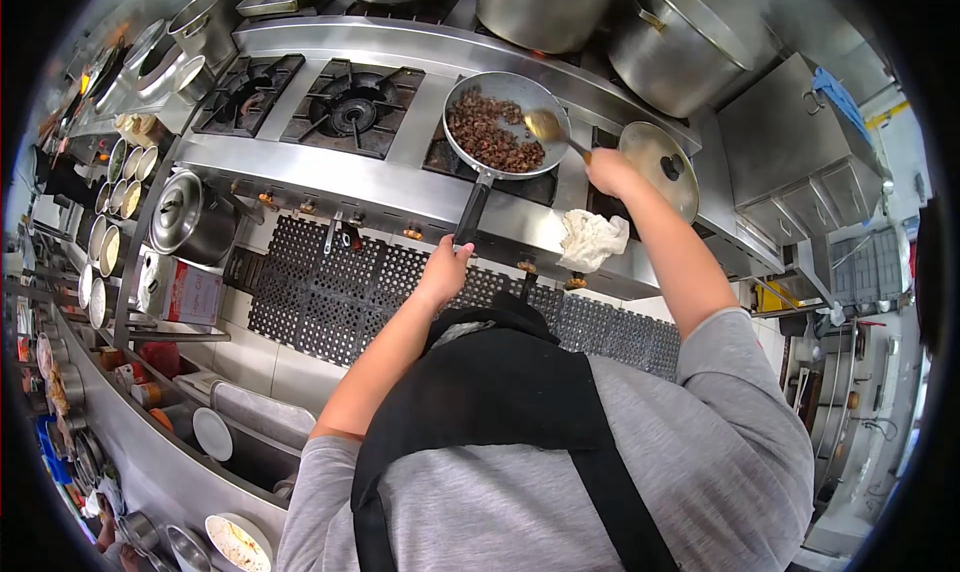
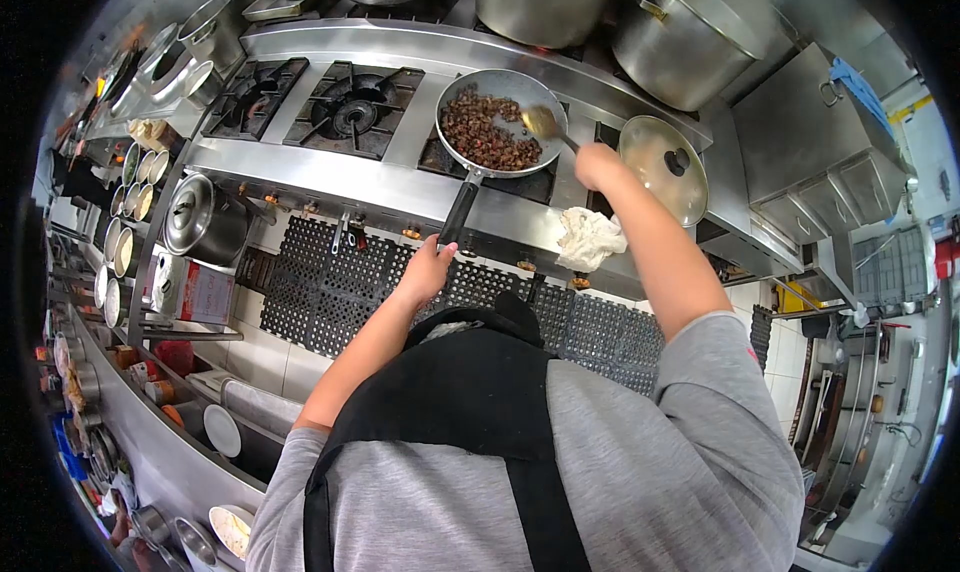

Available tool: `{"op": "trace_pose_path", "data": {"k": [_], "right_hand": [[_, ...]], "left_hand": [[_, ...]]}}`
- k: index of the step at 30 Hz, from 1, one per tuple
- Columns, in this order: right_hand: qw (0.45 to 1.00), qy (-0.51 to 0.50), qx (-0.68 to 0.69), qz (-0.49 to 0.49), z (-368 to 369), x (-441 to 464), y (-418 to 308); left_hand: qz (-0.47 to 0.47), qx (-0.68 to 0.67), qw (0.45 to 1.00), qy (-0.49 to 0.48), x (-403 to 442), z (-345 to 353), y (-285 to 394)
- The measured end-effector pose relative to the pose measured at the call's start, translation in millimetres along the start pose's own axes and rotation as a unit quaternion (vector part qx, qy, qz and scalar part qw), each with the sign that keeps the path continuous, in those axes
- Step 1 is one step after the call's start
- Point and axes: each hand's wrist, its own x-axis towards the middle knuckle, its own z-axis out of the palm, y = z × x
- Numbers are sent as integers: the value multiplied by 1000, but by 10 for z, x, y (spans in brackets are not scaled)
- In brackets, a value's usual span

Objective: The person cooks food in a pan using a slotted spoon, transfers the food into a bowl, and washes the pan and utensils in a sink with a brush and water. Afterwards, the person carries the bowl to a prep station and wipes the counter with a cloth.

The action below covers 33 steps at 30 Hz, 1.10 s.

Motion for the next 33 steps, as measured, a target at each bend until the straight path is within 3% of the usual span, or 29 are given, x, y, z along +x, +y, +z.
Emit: {"op": "trace_pose_path", "data": {"k": [2,3,4,5,6,7,9,13,15,16,18,19,25,31,33], "right_hand": [[985,-107,-129,-51,-19,-143,51],[984,-106,-131,-52,-66,-205,36],[984,-158,84,16,-219,-364,-66],[930,-201,295,84,-290,-463,-142],[870,-254,416,75,-224,-447,-163],[870,-253,417,75,-167,-413,-239],[753,-276,588,107,-70,-325,-433],[753,-218,612,105,68,-231,-546],[925,-63,375,16,113,-306,-556],[924,-65,375,16,113,-368,-558],[967,52,249,-19,95,-498,-562],[976,112,182,-38,74,-564,-576],[995,56,69,-38,52,-674,-601],[982,174,66,36,36,-265,-160],[981,163,93,56,198,-42,-58]], "left_hand": [[18,-10,1000,22,30,26,-73],[35,-21,998,42,50,52,-102],[33,-15,999,40,56,55,-113],[32,-16,999,39,45,69,-116],[30,-14,999,37,41,80,-110],[28,-13,999,36,40,87,-98],[27,-10,999,36,51,90,-76],[-4,6,1000,2,86,40,-83],[-2,1,1000,7,66,30,-60],[-4,1,1000,6,54,33,-49],[1,-1,1000,14,37,26,-26],[-1,-1,1000,15,16,9,3],[-9,6,1000,25,25,37,-17],[-16,-4,1000,25,11,-42,15],[-61,-33,998,6,-135,-143,279]]}}
